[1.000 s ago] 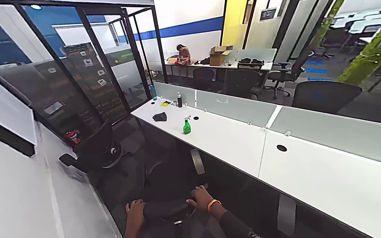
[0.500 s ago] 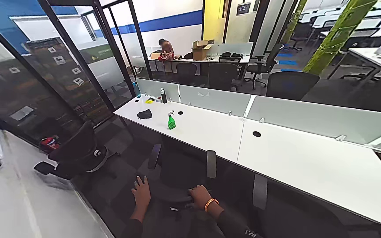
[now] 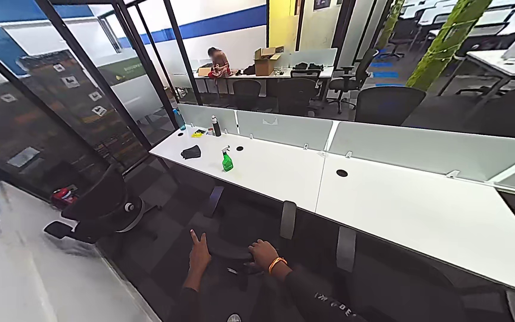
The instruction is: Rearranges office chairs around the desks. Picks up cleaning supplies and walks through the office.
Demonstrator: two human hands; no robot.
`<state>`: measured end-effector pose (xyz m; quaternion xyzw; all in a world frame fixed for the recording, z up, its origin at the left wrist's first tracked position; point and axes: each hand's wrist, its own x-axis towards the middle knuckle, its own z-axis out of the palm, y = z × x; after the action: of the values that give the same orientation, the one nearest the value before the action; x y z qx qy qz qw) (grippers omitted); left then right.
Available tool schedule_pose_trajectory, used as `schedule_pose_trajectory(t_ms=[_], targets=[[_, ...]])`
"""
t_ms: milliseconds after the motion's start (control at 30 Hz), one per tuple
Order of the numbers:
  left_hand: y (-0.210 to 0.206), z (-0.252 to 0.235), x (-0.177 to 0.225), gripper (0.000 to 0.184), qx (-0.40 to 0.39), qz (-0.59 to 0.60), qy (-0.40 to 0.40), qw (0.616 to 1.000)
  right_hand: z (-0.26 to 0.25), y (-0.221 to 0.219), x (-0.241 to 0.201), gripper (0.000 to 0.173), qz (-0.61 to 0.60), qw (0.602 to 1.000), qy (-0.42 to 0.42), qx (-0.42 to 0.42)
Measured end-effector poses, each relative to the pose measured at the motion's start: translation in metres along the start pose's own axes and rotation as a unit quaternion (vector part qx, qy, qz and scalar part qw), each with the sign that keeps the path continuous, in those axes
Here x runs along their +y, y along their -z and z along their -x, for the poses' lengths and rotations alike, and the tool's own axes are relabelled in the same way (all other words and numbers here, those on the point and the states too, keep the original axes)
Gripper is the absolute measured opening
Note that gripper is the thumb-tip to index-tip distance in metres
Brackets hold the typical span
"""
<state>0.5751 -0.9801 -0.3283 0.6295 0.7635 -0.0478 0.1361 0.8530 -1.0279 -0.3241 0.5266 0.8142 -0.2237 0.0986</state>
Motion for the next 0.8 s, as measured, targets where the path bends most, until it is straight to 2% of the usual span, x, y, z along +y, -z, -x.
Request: schedule_pose_trajectory(t_ms=[100, 267, 400, 600, 800], targets=[[0.008, -0.011, -0.001, 0.1, -0.01, -0.04, 0.02, 0.999, -0.006, -0.002, -0.015, 0.063, -0.014, 1.0, -0.009, 0.007], [0.01, 0.003, 0.017, 0.106, -0.026, -0.044, 0.028, 0.998, -0.007, 0.001, -0.022, 0.062, -0.016, 1.0, -0.006, 0.023], [0.012, 0.009, 0.025, 0.108, -0.032, -0.017, 0.007, 0.999, -0.008, -0.001, -0.011, 0.06, -0.01, 1.0, -0.006, 0.027], [0.0, 0.014, 0.034, 0.113, -0.017, -0.004, -0.032, 0.999, 0.007, -0.006, 0.002, 0.06, -0.014, 0.998, -0.052, 0.045], [0.005, 0.013, 0.033, 0.105, -0.042, 0.013, -0.107, 0.993, 0.008, 0.0, 0.017, 0.07, 0.006, 0.993, -0.102, 0.054]])
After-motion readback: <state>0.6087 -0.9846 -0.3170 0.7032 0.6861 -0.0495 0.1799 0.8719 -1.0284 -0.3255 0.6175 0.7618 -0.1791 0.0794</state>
